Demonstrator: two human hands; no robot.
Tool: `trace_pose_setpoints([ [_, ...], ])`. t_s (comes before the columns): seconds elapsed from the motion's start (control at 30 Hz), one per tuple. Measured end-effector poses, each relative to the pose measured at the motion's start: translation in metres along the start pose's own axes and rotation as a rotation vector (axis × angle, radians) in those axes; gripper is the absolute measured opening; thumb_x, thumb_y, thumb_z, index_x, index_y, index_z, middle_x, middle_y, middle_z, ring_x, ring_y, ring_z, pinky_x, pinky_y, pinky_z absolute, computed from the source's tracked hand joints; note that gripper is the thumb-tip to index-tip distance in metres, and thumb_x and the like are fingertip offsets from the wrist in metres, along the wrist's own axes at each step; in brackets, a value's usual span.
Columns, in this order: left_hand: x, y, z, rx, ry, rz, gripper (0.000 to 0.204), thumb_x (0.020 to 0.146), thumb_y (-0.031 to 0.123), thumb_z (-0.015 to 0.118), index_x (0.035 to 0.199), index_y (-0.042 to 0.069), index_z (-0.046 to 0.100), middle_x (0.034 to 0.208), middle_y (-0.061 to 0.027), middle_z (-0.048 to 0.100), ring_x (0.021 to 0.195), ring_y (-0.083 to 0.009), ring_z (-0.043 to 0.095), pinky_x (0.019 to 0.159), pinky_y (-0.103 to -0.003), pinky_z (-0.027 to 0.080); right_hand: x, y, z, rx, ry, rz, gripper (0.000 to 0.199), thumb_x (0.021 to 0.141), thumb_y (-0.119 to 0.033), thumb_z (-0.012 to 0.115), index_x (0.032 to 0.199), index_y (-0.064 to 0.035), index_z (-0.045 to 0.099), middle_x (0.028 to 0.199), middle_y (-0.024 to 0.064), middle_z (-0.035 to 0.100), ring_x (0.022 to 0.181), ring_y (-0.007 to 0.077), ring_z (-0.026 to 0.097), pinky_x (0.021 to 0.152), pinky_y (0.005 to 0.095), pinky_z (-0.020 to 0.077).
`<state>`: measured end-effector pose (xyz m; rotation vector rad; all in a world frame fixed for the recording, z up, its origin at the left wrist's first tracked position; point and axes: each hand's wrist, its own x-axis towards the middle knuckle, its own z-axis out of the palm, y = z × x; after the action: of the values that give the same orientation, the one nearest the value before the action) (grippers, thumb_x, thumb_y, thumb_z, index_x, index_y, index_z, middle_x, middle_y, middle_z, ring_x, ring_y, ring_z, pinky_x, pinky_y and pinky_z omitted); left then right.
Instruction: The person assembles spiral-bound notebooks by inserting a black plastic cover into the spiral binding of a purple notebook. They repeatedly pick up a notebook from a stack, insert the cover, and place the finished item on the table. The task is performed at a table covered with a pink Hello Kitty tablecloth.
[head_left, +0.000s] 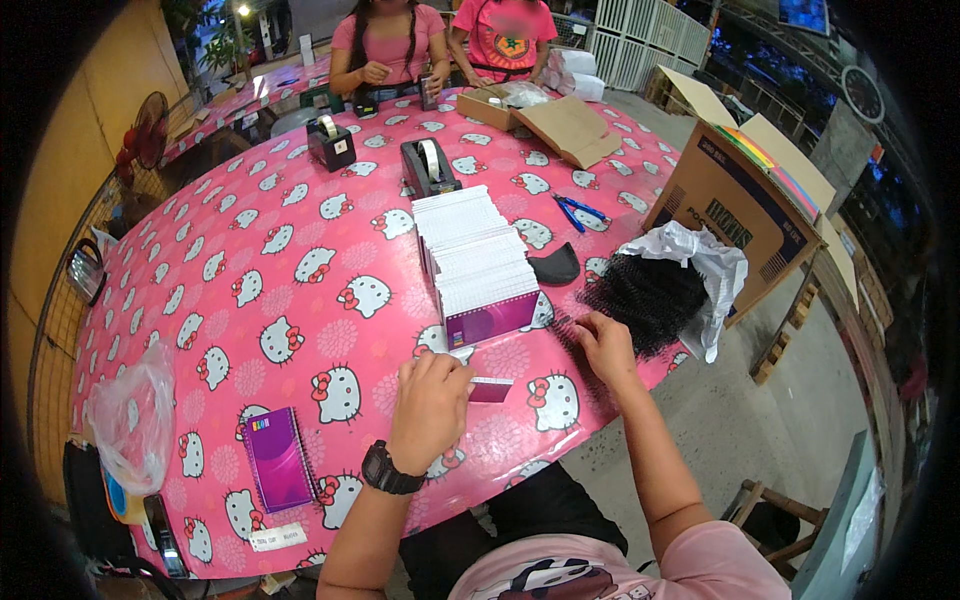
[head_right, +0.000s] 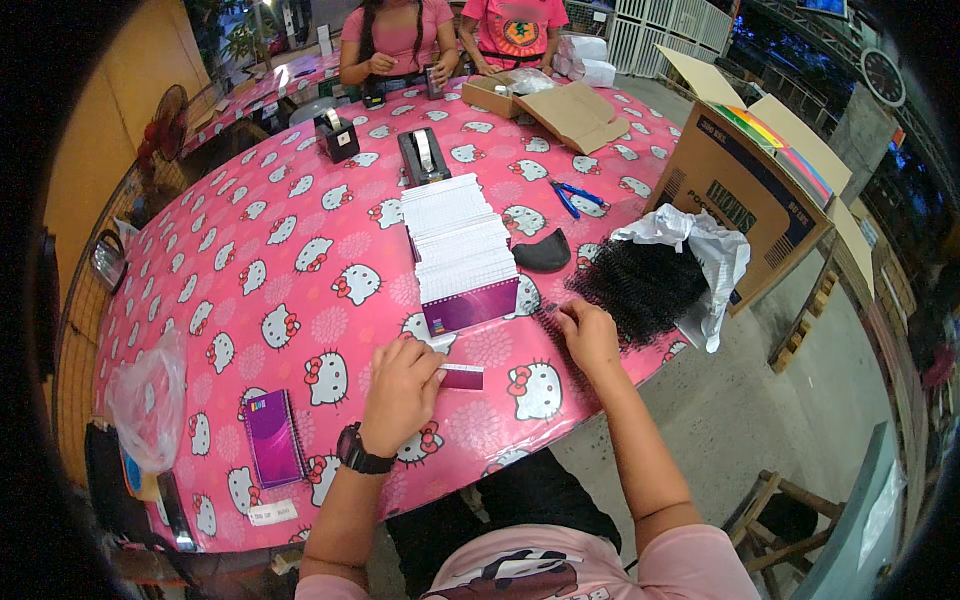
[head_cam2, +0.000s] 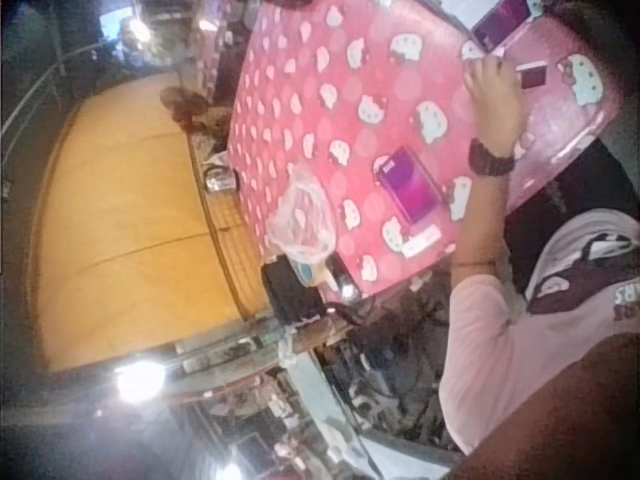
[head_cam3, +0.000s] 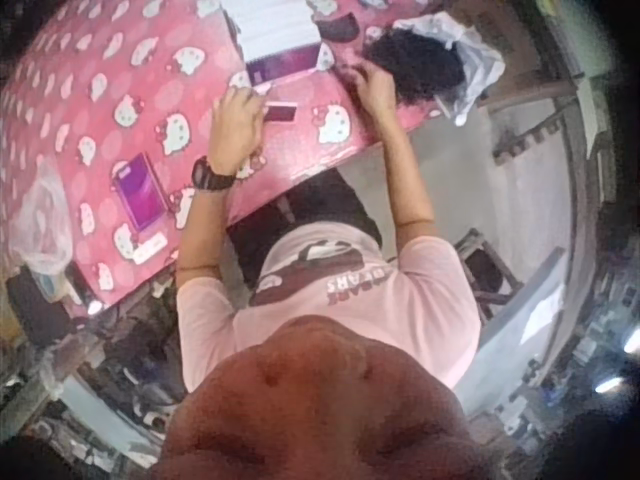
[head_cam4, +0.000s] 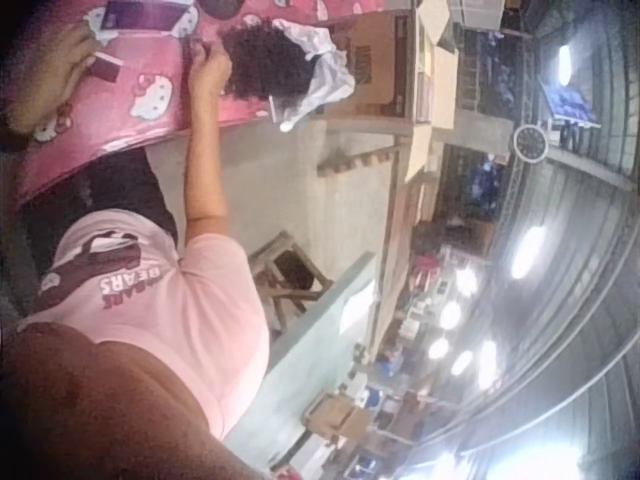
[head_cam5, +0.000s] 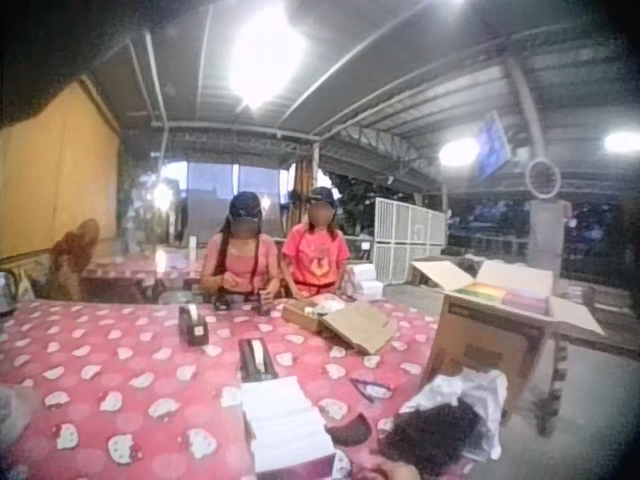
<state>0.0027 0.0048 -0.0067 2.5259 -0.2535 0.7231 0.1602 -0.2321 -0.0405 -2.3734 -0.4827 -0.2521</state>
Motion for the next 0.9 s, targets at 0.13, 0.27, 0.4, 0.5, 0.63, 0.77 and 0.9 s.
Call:
trace_pose_setpoints([
  [0.13,-0.001,-0.002,0.006,-0.013,0.009,0.009,0.016,0.076,0.005,0.062,0.092,0.007,0.063,0.085,-0.0056,0.055,0.088,-0.0238,0.051,0.078,-0.037,0.036,0.000,-0.001,-0.001,0.005,0.081,-0.085,0.019,0.085,-0.014,0.060,0.098,-0.0008,0.064,0.093,0.0203,0.064,0.081,0.0367,0.062,0.074,0.0434,0.0487],
  [0.27,-0.001,0.002,0.008,-0.014,0.025,-0.006,0.015,0.077,0.007,0.063,0.093,0.008,0.064,0.085,-0.0045,0.055,0.088,-0.0227,0.052,0.078,-0.037,0.036,-0.013,-0.030,-0.016,0.169,0.010,-0.346,0.025,0.088,-0.010,0.056,0.112,-0.0038,0.061,0.103,0.0180,0.062,0.085,0.0328,0.063,0.076,0.0414,0.0491],
  [0.4,-0.002,0.001,0.010,-0.016,0.079,-0.025,0.016,0.076,0.013,0.069,0.091,0.008,0.065,0.083,-0.0052,0.054,0.083,-0.0233,0.051,0.076,-0.037,0.035,-0.030,-0.075,-0.034,0.389,-0.516,-0.253,0.028,0.087,-0.005,0.058,0.115,-0.0031,0.060,0.103,0.0143,0.063,0.084,0.0225,0.063,0.075,0.0335,0.0500],
  [0.5,0.000,0.003,0.009,-0.030,0.069,-0.008,0.017,0.076,0.018,0.071,0.089,0.008,0.065,0.082,-0.0047,0.055,0.083,-0.0231,0.051,0.076,-0.037,0.035,-0.034,-0.062,-0.027,0.512,-0.559,-0.240,0.026,0.084,0.000,0.061,0.110,-0.0021,0.062,0.099,0.0115,0.063,0.083,0.0175,0.062,0.073,0.0287,0.0495],
  [0.63,-0.001,0.000,0.012,-0.025,0.073,-0.006,0.017,0.076,0.019,0.071,0.087,0.008,0.065,0.083,-0.0044,0.056,0.084,-0.0234,0.052,0.077,-0.037,0.035,-0.037,-0.067,-0.025,0.602,-0.531,-0.096,0.023,0.081,0.002,0.063,0.104,-0.0026,0.064,0.093,0.0080,0.061,0.082,0.0150,0.061,0.071,0.0290,0.0495],
  [0.77,-0.001,0.001,0.010,-0.025,0.069,-0.009,0.016,0.076,0.019,0.071,0.085,0.008,0.065,0.083,-0.0041,0.056,0.083,-0.0233,0.052,0.077,-0.037,0.035,-0.035,-0.064,-0.017,0.548,-0.435,-0.202,0.022,0.079,0.005,0.063,0.100,-0.0027,0.065,0.090,0.0066,0.060,0.082,0.0136,0.060,0.072,0.0292,0.0492],
  [0.9,-0.001,0.000,0.011,-0.023,0.086,0.001,0.015,0.076,0.020,0.071,0.084,0.008,0.065,0.082,-0.0037,0.056,0.083,-0.0226,0.051,0.076,-0.037,0.034,-0.035,-0.069,-0.016,0.629,-0.475,-0.164,0.023,0.075,0.008,0.064,0.095,-0.0026,0.065,0.089,0.0065,0.060,0.084,0.0157,0.060,0.074,0.0287,0.0484],
])
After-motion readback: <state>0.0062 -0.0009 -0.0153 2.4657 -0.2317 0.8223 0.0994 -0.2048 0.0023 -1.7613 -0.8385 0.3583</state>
